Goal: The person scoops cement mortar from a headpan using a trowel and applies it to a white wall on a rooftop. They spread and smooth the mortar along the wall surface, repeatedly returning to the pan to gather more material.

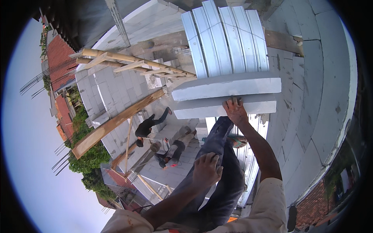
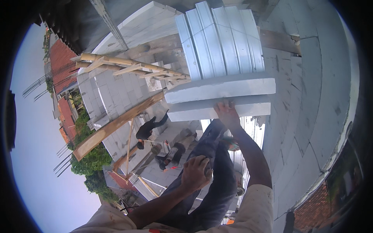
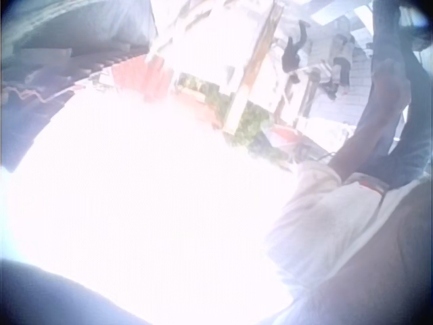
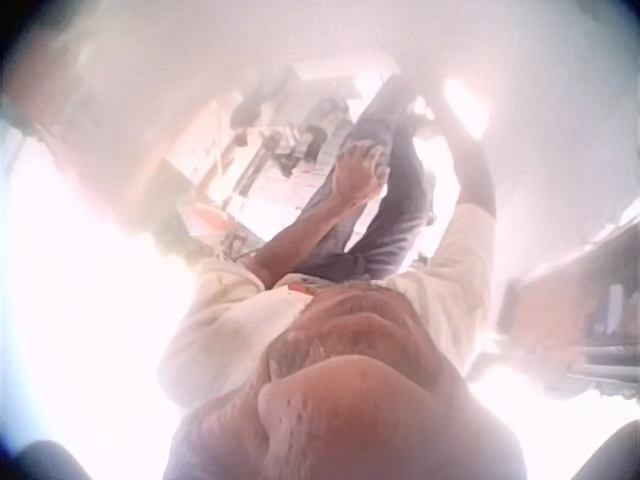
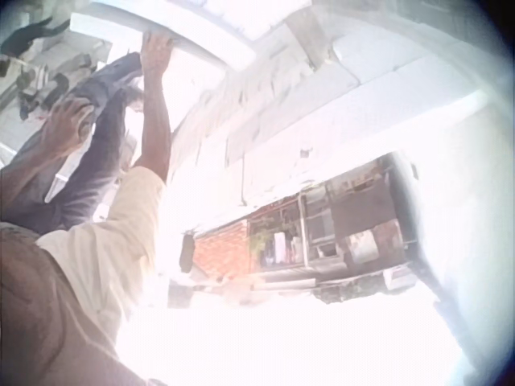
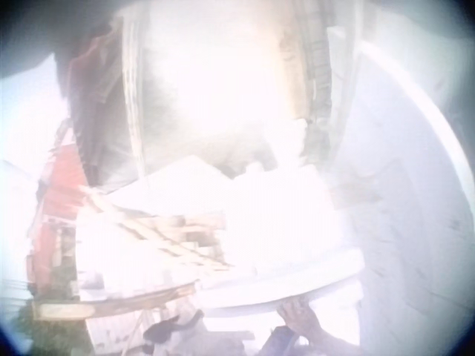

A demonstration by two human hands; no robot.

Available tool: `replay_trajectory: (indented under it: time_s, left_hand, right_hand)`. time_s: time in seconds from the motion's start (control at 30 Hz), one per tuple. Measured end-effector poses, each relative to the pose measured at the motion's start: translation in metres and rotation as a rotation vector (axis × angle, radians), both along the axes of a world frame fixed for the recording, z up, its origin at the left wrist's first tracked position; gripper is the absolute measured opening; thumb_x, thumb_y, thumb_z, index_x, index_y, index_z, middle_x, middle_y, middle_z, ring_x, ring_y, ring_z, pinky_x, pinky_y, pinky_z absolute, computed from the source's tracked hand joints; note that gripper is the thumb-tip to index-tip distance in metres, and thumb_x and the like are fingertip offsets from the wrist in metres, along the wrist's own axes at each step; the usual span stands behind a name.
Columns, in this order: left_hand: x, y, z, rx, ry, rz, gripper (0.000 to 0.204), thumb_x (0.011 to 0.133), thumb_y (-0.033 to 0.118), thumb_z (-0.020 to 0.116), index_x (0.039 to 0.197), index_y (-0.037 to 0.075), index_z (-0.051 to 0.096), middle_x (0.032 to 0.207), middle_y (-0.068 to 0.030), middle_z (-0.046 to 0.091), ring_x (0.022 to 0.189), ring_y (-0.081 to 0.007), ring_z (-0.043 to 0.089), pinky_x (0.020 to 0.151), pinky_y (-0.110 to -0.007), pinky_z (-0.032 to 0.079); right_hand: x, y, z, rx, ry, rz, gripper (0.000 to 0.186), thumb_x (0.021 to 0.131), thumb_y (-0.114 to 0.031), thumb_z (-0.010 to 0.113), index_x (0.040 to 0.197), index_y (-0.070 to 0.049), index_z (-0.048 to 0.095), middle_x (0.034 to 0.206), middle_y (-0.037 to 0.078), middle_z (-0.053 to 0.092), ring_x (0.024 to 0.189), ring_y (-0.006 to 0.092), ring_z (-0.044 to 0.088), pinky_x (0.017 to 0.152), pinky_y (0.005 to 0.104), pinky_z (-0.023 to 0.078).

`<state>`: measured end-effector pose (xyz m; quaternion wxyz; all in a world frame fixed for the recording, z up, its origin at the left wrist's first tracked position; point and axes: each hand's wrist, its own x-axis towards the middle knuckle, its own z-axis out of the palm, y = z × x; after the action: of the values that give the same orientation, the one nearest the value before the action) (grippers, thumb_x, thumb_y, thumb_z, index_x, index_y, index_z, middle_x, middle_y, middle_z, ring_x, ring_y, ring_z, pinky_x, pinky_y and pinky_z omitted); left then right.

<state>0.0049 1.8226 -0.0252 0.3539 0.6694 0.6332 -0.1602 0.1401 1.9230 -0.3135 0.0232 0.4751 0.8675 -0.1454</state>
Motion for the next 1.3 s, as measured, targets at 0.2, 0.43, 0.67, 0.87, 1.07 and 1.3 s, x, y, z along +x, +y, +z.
replay_trajectory:
  time_s: [0.2, 0.43, 0.67, 0.87, 1.07, 1.3]
  left_hand:
    - [0.004, 0.001, 0.000, -0.009, 0.013, -0.003, 0.054, 0.081, 0.032, 0.080, 0.128, 0.009, 0.066, 0.132, -0.0070, 0.059, 0.127, -0.0284, 0.056, 0.105, -0.049, 0.044]
    - [0.002, -0.010, -0.007, 0.042, 0.036, -0.069, 0.055, 0.081, 0.034, 0.080, 0.129, 0.010, 0.067, 0.131, -0.0037, 0.060, 0.126, -0.0269, 0.056, 0.104, -0.048, 0.044]
    - [-0.001, -0.027, -0.010, 0.053, 0.068, -0.094, 0.052, 0.082, 0.035, 0.079, 0.127, 0.010, 0.069, 0.131, -0.0045, 0.061, 0.125, -0.0274, 0.056, 0.104, -0.049, 0.044]
    - [-0.018, -0.047, -0.012, 0.208, -0.079, 0.010, 0.078, 0.083, 0.032, 0.079, 0.149, 0.005, 0.048, 0.145, -0.0178, 0.052, 0.136, -0.0378, 0.050, 0.112, -0.056, 0.039]
    - [0.019, 0.009, 0.071, 0.526, -0.340, -0.352, 0.100, 0.077, 0.019, 0.079, 0.161, 0.001, 0.029, 0.161, -0.0272, 0.032, 0.148, -0.0493, 0.033, 0.116, -0.068, 0.027]
    - [0.144, 0.118, 0.169, 0.205, -0.413, -1.300, 0.116, 0.062, 0.018, 0.095, 0.162, 0.010, 0.036, 0.158, -0.0172, 0.042, 0.155, -0.0337, 0.031, 0.125, -0.062, 0.021]
  right_hand:
    - [-0.006, -0.016, -0.014, 0.113, -0.064, -0.025, 0.048, 0.094, -0.025, 0.064, 0.135, -0.004, 0.051, 0.136, 0.022, 0.057, 0.128, 0.0426, 0.057, 0.097, 0.0591, 0.049]
    - [-0.010, 0.004, 0.003, -0.050, -0.088, 0.002, 0.060, 0.081, -0.025, 0.075, 0.133, -0.003, 0.053, 0.124, 0.021, 0.062, 0.113, 0.0383, 0.064, 0.095, 0.0565, 0.050]
    - [0.004, -0.017, 0.125, -0.301, -0.144, -0.134, 0.074, 0.069, -0.032, 0.089, 0.131, -0.003, 0.059, 0.122, 0.017, 0.069, 0.109, 0.0345, 0.070, 0.096, 0.0546, 0.054]
    - [0.062, -0.090, 0.261, -0.476, -0.146, -0.346, 0.074, 0.068, -0.030, 0.089, 0.130, -0.004, 0.057, 0.120, 0.016, 0.067, 0.109, 0.0331, 0.070, 0.094, 0.0510, 0.056]
    - [0.127, -0.170, 0.389, -0.599, 0.049, -0.795, 0.077, 0.066, -0.016, 0.080, 0.136, -0.002, 0.050, 0.117, 0.021, 0.066, 0.103, 0.0396, 0.071, 0.088, 0.0470, 0.060]
    - [0.181, -0.228, 0.503, -0.555, 0.126, -1.037, 0.088, 0.063, -0.028, 0.089, 0.138, -0.003, 0.051, 0.118, 0.018, 0.068, 0.099, 0.0373, 0.074, 0.081, 0.0466, 0.062]
